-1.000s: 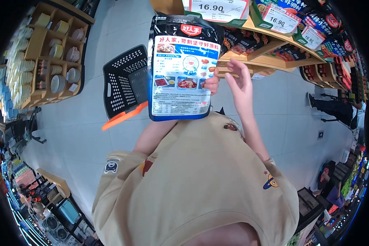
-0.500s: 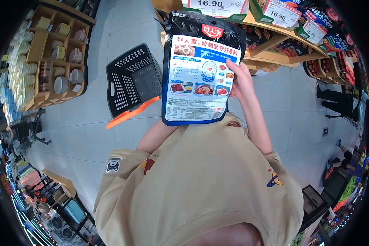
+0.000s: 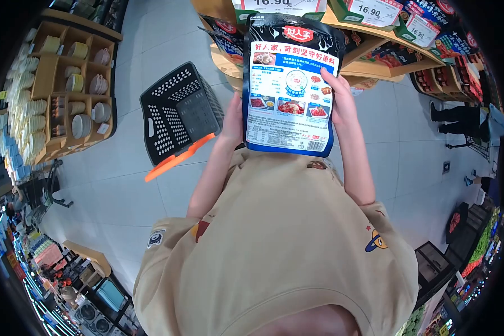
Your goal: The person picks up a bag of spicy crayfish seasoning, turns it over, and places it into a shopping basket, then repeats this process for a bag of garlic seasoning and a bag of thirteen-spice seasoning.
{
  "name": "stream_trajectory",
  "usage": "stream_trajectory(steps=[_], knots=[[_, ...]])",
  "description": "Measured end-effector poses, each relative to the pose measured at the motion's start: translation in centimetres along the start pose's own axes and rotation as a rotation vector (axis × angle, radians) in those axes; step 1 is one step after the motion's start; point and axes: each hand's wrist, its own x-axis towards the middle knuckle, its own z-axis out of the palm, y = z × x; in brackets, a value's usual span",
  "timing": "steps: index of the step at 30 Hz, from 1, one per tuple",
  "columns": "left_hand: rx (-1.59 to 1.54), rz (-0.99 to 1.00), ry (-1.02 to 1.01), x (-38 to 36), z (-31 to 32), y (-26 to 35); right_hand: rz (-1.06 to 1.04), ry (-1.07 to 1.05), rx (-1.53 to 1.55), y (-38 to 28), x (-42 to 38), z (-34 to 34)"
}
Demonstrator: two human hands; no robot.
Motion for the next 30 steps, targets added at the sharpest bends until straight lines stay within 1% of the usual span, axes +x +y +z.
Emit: stream_trajectory(steps=[1,4,5,7,11,15,20,27,30], knots=[[-0.005,0.013,0.060,-0.1,0.0,-0.1,0.003,0.029,-0.020,-0.1,0.0,-0.1],[-0.031,0.031,0.083,-0.3,0.0,-0.2,-0.027,0.064,-0.029,-0.4,0.6,-0.5],[0.000,0.085,0.051,-0.4,0.0,-0.2,-0.048,0.042,-0.032,-0.5,0.7,-0.7],[-0.033,0.093,0.019,-0.4,-0.3,-0.4,-0.080,0.036,-0.026,-0.6,0.7,-0.5],[-0.092,0.127,-0.040,0.0,-0.9,-1.0,-0.074,0.041,-0.055,-0.1,1.1,-1.2],[-0.051,0.130,0.034,0.4,-0.7,-1.3,-0.059,0.040,-0.030,0.3,1.5,-1.7],[-0.052,0.123,-0.004,0.5,-0.9,-1.4,-0.046,0.035,-0.011,0.3,1.5,-1.8],[-0.063,0.129,-0.006,0.4,-0.7,-1.2,-0.049,0.040,-0.002,0.3,1.6,-1.7],[-0.046,0.137,-0.042,0.3,-0.7,-1.1,-0.044,0.045,-0.005,0.3,1.5,-1.7]])
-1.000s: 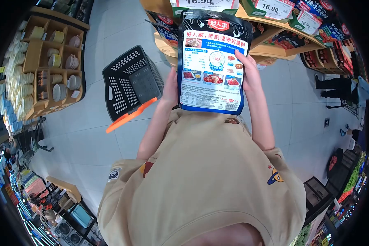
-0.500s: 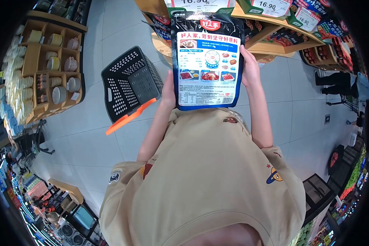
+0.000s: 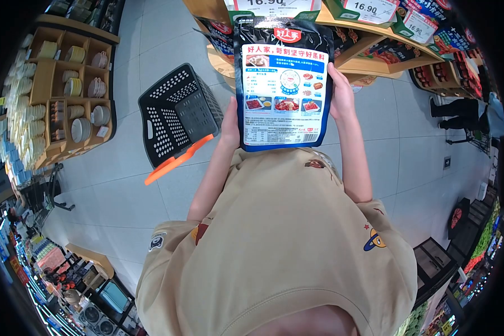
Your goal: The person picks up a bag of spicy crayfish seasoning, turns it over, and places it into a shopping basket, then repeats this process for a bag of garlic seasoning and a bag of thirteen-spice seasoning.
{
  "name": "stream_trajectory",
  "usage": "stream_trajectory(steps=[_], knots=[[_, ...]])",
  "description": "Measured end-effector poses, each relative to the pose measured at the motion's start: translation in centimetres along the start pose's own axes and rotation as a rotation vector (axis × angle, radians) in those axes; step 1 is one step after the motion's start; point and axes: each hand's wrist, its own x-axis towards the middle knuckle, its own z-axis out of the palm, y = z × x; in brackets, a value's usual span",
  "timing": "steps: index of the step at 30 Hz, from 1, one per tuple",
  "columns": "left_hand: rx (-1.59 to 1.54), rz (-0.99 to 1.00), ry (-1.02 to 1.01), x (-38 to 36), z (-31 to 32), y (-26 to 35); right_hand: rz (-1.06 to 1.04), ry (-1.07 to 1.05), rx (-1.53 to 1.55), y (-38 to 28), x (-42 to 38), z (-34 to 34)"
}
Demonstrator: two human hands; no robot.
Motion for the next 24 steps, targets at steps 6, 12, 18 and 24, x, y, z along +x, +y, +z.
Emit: stream_trajectory(steps=[6,12,18,24], knots=[[-0.003,-0.003,0.032,-0.05,-0.06,-0.11,-0.005,0.006,-0.007,-0.07,-0.17,0.15],[-0.007,-0.006,0.047,-0.11,-0.11,-0.14,-0.010,0.009,-0.012,0.05,-0.25,0.09],[-0.017,0.010,0.003,-0.31,-0.03,-0.03,-0.013,0.006,-0.008,0.13,-0.40,0.11],[-0.005,-0.007,0.011,-0.47,0.03,0.00,-0.015,0.005,-0.006,0.10,-0.56,0.25]])
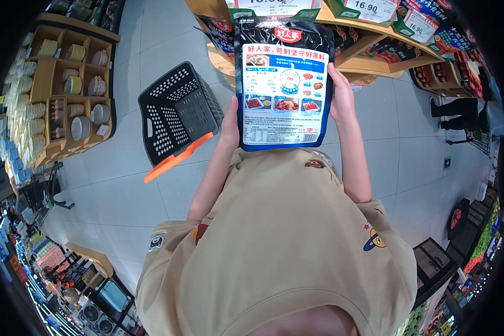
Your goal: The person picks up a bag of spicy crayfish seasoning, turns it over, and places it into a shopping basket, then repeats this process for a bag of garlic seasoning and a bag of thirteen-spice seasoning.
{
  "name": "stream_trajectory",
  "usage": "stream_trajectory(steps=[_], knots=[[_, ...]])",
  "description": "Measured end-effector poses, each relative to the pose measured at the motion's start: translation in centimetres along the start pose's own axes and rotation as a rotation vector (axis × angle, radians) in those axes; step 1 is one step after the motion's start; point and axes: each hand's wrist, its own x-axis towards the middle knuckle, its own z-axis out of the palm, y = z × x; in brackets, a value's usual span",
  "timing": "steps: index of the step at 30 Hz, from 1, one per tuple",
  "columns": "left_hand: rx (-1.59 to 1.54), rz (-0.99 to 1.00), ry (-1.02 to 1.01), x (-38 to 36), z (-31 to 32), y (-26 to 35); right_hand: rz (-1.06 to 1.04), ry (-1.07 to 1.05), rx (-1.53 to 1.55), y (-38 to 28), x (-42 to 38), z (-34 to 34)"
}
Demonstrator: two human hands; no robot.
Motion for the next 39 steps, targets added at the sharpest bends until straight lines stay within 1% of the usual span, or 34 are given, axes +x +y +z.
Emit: stream_trajectory(steps=[8,15,17,21,23,24,26,29,32,39], knots=[[-0.005,-0.048,0.068,-0.2,0.7,0.2,0.009,0.002,0.000,0.1,0.1,-0.2],[0.012,-0.046,0.085,-0.1,0.3,-0.1,0.011,0.027,-0.003,0.0,-0.1,0.0],[0.025,-0.028,0.038,0.0,-0.1,-0.3,0.013,0.026,-0.003,0.0,-0.2,0.0],[0.016,-0.032,0.023,0.0,-0.4,-0.3,0.012,0.023,-0.008,0.1,-0.2,-0.1],[0.040,0.010,-0.047,0.0,-0.3,0.0,0.009,0.021,-0.009,0.2,-0.2,-0.2],[0.040,0.009,-0.047,-0.1,-0.1,0.1,0.008,0.025,-0.013,0.2,-0.2,-0.1],[0.176,-0.006,0.036,-0.3,0.2,0.2,0.009,0.029,-0.015,0.2,-0.3,0.0],[0.178,-0.023,0.080,-0.5,0.7,0.4,0.007,0.020,-0.014,0.1,-0.4,0.0],[0.204,-0.002,0.035,-0.4,0.5,0.3,0.017,0.011,-0.016,0.1,-0.5,0.0],[0.238,0.007,0.050,-0.4,0.4,0.1,0.023,0.033,0.029,0.0,-0.7,0.1]])
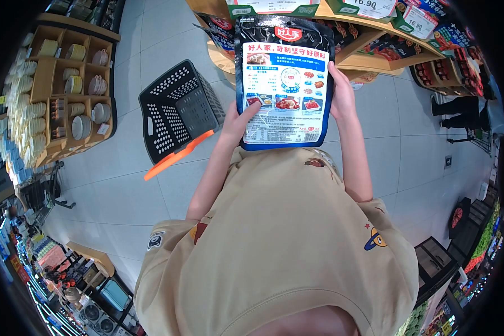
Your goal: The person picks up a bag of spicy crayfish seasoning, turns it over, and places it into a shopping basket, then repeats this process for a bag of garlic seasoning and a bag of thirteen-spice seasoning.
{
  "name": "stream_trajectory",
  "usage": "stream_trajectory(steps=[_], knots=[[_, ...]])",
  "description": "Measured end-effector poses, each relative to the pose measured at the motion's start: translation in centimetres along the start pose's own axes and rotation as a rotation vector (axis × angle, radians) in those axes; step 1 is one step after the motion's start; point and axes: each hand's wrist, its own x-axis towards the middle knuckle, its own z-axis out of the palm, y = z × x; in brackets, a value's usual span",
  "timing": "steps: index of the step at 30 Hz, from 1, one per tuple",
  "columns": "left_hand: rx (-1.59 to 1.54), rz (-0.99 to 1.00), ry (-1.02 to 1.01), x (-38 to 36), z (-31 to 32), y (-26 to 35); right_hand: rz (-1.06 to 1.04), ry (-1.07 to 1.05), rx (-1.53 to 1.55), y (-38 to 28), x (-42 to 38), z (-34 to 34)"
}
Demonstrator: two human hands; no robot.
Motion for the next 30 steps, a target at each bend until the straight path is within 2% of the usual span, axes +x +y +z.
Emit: stream_trajectory(steps=[5,9,11,12,13,15,17,19,21,25,30], knots=[[-0.009,-0.069,-0.017,-0.6,0.1,0.7,0.012,-0.030,-0.009,0.1,-0.1,-0.2],[-0.236,-0.154,-0.046,-0.6,-1.3,-0.6,0.061,-0.082,0.071,-0.5,-0.6,1.0],[-0.323,-0.141,-0.153,-0.7,-1.5,-0.8,0.063,-0.124,0.061,-1.0,-0.6,1.8],[-0.361,-0.110,-0.107,-1.0,-0.9,-0.6,0.055,-0.141,0.024,-1.4,-0.7,2.3],[-0.689,-0.058,-0.338,-0.4,-1.2,-0.9,0.050,-0.156,-0.012,-1.9,-0.8,2.9],[-0.529,-0.068,-0.096,-0.9,-0.4,-0.7,0.039,-0.165,-0.150,-2.8,-0.9,4.0],[-0.555,-0.053,-0.036,-1.2,-0.1,-0.1,0.018,-0.152,-0.242,-3.4,-0.3,4.8],[-0.580,-0.002,0.004,-1.1,-0.6,-0.3,0.056,-0.213,-0.643,-6.5,0.7,5.8],[-0.631,0.008,0.031,-1.2,-1.2,-0.1,-0.185,-0.308,-0.635,-8.8,2.1,7.2],[-0.691,0.093,-0.001,-1.3,-1.9,-0.3,-0.524,-0.245,-0.779,-14.4,3.8,10.6],[-0.703,0.151,-0.017,-1.6,-2.2,0.0,-1.091,-0.235,-1.071,-18.5,7.0,14.3]])
